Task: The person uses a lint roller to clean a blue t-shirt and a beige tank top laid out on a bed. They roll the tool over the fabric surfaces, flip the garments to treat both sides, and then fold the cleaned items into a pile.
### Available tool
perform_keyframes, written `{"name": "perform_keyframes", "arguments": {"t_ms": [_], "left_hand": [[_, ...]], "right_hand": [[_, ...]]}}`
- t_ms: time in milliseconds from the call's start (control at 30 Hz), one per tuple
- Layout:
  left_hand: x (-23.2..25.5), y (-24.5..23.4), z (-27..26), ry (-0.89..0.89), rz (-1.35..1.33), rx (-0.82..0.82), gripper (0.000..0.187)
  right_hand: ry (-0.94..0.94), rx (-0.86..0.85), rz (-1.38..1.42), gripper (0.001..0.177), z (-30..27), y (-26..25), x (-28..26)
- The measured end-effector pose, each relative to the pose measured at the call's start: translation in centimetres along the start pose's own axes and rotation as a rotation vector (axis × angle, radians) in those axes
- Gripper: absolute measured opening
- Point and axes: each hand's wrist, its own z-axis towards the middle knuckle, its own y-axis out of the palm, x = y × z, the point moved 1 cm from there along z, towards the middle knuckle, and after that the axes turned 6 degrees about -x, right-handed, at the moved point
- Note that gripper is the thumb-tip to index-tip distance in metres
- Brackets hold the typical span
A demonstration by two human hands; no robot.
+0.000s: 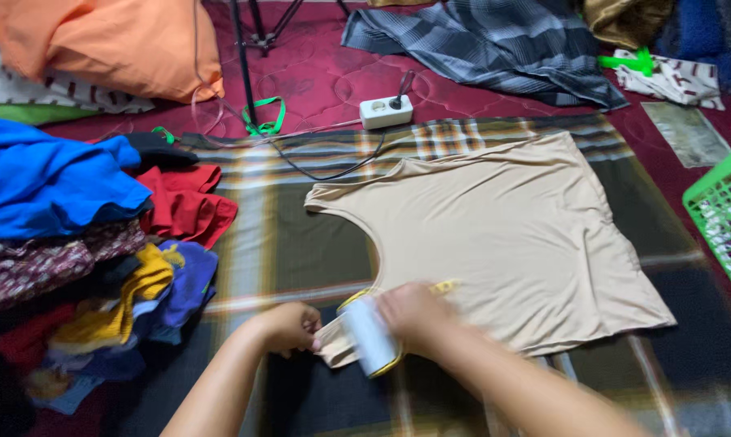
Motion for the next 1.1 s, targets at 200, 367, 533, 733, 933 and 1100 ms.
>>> {"name": "perform_keyframes", "arguments": {"t_ms": [200,367,533,733,933,1100], "left_hand": [[-2.5,-0.1,2.3,0.107,0.344,0.191,0.027],[-1.2,-0.2,2.2,0.001,0.531,0.176,0.030],[7.7,1.6,0.9,-0.307,0.880,0.104,0.032],[20.8,9.3,6.2,0.276,1.011,0.574,0.070],[23.9,14.3,11.8,0.419,0.642,1.082,0.069],[24.6,15.5,11.7,0.362,0.653,1.129,0.068]], "right_hand": [[0.342,-0.058,0.395,0.051,0.9,2.1,0.5],[1.129,-0.064,0.388,0.046,-21.5,-2.6,25.4],[1.101,-0.618,-0.461,0.038,-34.4,-13.3,32.5],[0.225,-0.207,0.057,0.031,-22.2,-8.1,17.5],[0.326,-0.216,0.329,0.048,-21.0,-4.5,13.9],[1.058,-0.204,0.177,0.057,-32.0,-7.1,33.8]]}}
